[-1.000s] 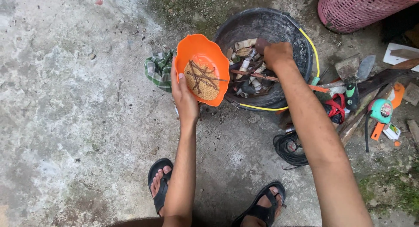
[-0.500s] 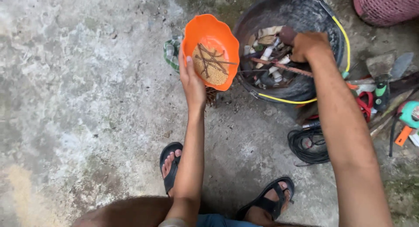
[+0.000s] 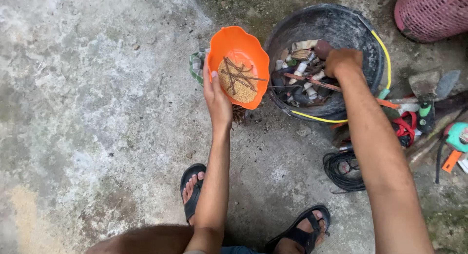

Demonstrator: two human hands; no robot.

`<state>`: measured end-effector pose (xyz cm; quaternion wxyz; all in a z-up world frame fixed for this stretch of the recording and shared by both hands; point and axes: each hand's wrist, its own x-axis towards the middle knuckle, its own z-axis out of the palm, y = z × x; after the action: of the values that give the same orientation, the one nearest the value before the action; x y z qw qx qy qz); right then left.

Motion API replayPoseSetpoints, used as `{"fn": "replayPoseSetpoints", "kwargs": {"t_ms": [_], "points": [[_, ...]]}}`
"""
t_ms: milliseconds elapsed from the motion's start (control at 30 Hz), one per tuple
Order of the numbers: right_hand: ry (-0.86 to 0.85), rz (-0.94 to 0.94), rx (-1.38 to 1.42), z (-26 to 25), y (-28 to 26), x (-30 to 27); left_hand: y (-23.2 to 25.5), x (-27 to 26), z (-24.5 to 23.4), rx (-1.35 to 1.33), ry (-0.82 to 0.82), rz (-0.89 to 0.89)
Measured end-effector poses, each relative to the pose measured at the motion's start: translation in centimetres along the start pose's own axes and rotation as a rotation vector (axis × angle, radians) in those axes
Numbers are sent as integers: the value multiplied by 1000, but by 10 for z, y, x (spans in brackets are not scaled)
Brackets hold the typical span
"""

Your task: Sorting various hardware items like nails, screws, and washers from a small container into a larger bucket.

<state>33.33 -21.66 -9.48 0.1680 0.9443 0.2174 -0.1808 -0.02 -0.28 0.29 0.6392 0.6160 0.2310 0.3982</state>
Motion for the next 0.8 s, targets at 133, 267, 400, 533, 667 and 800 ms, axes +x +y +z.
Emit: {"fn": "replayPoseSetpoints", "kwargs": {"t_ms": [133, 267, 400, 533, 667, 800], "points": [[18, 38, 165, -28, 8, -32, -5, -3, 6, -89, -28, 27], [78, 60, 263, -36, 2, -48, -4, -6, 10, -39, -27, -27], [150, 100, 317, -42, -4, -56, -8, -5, 11, -70, -41, -2], [161, 123, 299, -57, 3, -60, -13, -6, 12, -104, -43, -5], [283, 78, 246, -82, 19, -77, -13, -9, 16, -83, -52, -6], [476, -124, 549, -126, 20, -131, -13, -9, 19, -20, -52, 22]]}}
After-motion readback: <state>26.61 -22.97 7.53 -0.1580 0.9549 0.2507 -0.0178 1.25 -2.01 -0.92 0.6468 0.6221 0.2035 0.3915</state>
